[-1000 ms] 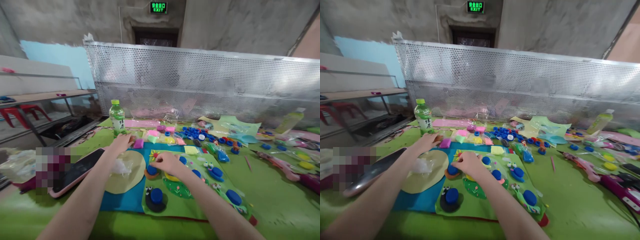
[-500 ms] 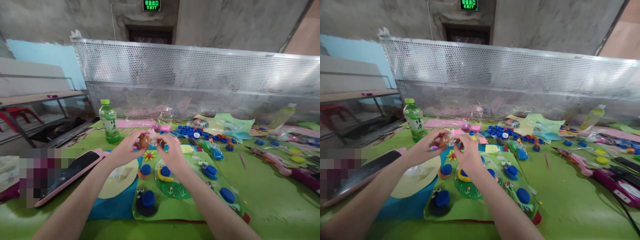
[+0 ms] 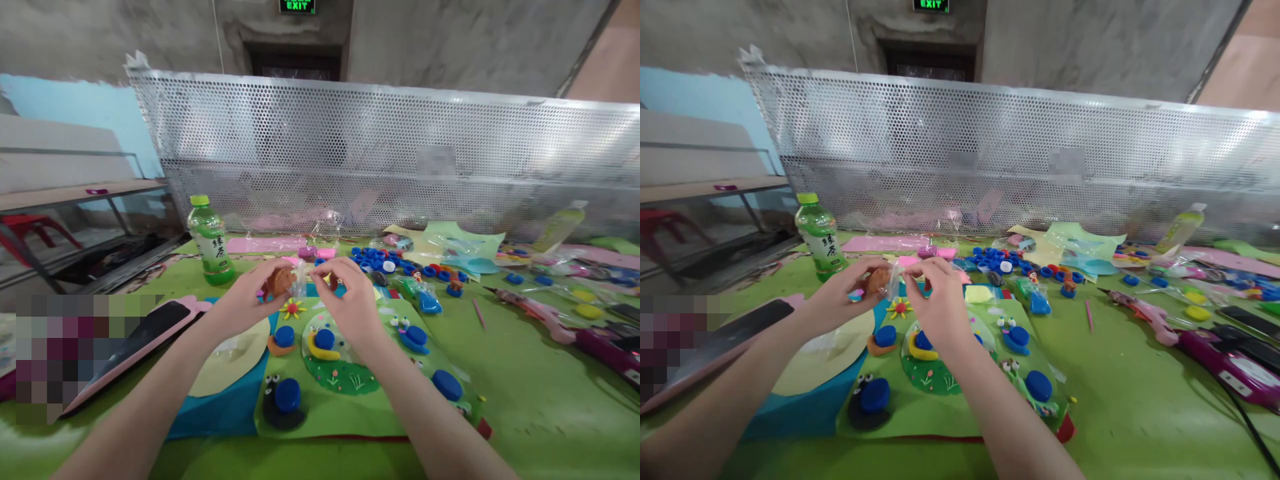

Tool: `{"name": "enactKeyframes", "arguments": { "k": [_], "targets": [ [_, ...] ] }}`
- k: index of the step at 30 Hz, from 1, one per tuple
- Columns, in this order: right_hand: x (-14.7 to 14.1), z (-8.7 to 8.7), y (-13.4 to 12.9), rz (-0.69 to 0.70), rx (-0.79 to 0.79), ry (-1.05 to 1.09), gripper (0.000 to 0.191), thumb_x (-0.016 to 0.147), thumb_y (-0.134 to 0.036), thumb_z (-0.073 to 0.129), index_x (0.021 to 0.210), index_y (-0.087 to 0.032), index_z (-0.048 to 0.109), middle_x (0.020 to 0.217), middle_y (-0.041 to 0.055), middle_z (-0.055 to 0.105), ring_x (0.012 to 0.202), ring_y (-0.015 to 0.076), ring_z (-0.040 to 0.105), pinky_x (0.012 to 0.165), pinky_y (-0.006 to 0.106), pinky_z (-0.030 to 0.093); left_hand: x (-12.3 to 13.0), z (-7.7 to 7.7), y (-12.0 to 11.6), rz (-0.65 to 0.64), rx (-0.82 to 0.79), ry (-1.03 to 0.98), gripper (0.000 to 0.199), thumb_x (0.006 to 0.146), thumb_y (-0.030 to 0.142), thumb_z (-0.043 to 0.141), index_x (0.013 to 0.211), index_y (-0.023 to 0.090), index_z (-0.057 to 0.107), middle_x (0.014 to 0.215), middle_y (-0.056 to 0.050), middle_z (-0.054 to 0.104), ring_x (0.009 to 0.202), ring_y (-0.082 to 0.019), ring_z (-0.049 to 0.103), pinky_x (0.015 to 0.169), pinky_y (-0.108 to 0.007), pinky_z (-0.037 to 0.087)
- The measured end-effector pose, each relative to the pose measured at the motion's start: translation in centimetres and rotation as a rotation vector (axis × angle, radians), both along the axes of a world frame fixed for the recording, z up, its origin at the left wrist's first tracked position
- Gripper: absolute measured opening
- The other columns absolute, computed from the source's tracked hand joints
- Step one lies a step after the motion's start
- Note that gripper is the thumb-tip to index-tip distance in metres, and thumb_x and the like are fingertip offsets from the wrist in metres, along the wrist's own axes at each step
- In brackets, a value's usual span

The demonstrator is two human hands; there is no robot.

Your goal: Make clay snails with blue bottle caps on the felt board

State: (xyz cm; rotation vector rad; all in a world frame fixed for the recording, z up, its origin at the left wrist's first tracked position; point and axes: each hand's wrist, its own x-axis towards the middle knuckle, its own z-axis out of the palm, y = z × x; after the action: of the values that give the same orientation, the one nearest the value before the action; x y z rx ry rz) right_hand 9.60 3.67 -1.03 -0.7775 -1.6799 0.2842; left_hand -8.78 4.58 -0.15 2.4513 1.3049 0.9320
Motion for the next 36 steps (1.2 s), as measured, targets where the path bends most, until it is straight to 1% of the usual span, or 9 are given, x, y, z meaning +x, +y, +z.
{"name": "enactKeyframes", "arguments": {
  "k": [5,10,13,19,24,28,30,33,36],
  "targets": [
    [0.3,0.0,0.1,0.048,-0.111,-0.018,0.008,0.073,-0.011,0.059,0.075,-0.018,0.063,0.078,0.0006,0.058,0.06,0.0097,0.047,0.06,0.023,0.042,0.3,-0.3,-0.1,-0.024,0.023,0.057,0.038,0.082,0.037,0.046,0.117,0.024,0.04,0.112,-0.006,0.053,0.094,-0.018,0.055,0.081,-0.031,0.048],
    [0.2,-0.5,0.5,0.1,-0.205,0.042,0.016,0.072,-0.012,0.061,0.083,-0.021,0.069,0.086,0.0015,0.063,0.055,0.0087,0.047,0.053,0.023,0.042,0.7,-0.6,-0.6,-0.012,0.063,0.12,0.042,0.086,0.037,0.039,0.126,0.025,0.031,0.124,-0.008,0.044,0.116,-0.021,0.044,0.096,-0.037,0.039],
    [0.1,-0.7,0.7,0.113,-0.26,0.018,0.016,0.069,-0.01,0.063,0.08,-0.02,0.071,0.081,0.0017,0.065,0.059,0.0109,0.05,0.054,0.024,0.042,1.1,-0.6,-0.9,-0.01,0.083,0.181,0.045,0.087,0.038,0.037,0.13,0.026,0.026,0.127,-0.009,0.042,0.121,-0.023,0.037,0.099,-0.041,0.037],
    [0.1,-0.8,1.1,0.134,-0.145,-0.084,0.013,0.072,-0.009,0.06,0.074,-0.018,0.068,0.077,0.0015,0.063,0.066,0.0123,0.054,0.058,0.024,0.042,1.3,-0.9,-0.8,0.002,0.163,0.265,0.053,0.087,0.043,0.037,0.133,0.023,0.019,0.126,-0.011,0.044,0.12,-0.027,0.037,0.096,-0.045,0.038],
    [0.0,-0.9,0.7,0.031,-0.115,-0.091,0.011,0.073,-0.01,0.058,0.067,-0.017,0.064,0.078,0.0028,0.059,0.07,0.0132,0.054,0.06,0.024,0.043,1.4,-1.0,-0.5,0.018,0.245,0.301,0.054,0.084,0.049,0.039,0.129,0.02,0.026,0.119,-0.012,0.049,0.113,-0.029,0.043,0.092,-0.047,0.039],
    [0.0,-0.5,-0.2,0.029,-0.01,-0.276,0.014,0.08,-0.013,0.049,0.073,-0.015,0.061,0.102,0.0076,0.054,0.081,0.0151,0.055,0.074,0.029,0.045,1.8,-1.3,-0.6,0.051,0.281,0.327,0.05,0.084,0.052,0.036,0.118,0.015,0.039,0.106,-0.013,0.056,0.104,-0.029,0.049,0.087,-0.045,0.042],
    [0.2,-0.2,-0.6,0.043,0.026,-0.328,0.014,0.081,-0.014,0.048,0.076,-0.015,0.06,0.115,0.0084,0.05,0.079,0.0142,0.055,0.076,0.031,0.044,1.9,-1.3,-0.6,0.08,0.282,0.34,0.05,0.083,0.054,0.034,0.112,0.015,0.043,0.102,-0.013,0.058,0.1,-0.029,0.051,0.086,-0.044,0.042],
    [0.9,0.5,-0.6,-0.041,0.044,-0.159,0.014,0.082,-0.016,0.048,0.078,-0.016,0.061,0.116,0.0084,0.05,0.076,0.0131,0.054,0.072,0.03,0.045,1.3,-0.5,-0.5,0.184,0.259,0.347,0.054,0.081,0.059,0.033,0.111,0.015,0.045,0.105,-0.014,0.057,0.102,-0.03,0.051,0.087,-0.044,0.041],
    [2.0,1.1,0.1,-0.116,-0.048,0.165,0.017,0.084,-0.021,0.046,0.079,-0.018,0.061,0.099,0.0076,0.058,0.076,0.0135,0.055,0.064,0.026,0.046,-0.6,0.8,-0.1,0.38,0.194,0.344,0.055,0.083,0.058,0.029,0.113,0.014,0.043,0.109,-0.017,0.055,0.099,-0.031,0.052,0.081,-0.044,0.043]
  ]
}}
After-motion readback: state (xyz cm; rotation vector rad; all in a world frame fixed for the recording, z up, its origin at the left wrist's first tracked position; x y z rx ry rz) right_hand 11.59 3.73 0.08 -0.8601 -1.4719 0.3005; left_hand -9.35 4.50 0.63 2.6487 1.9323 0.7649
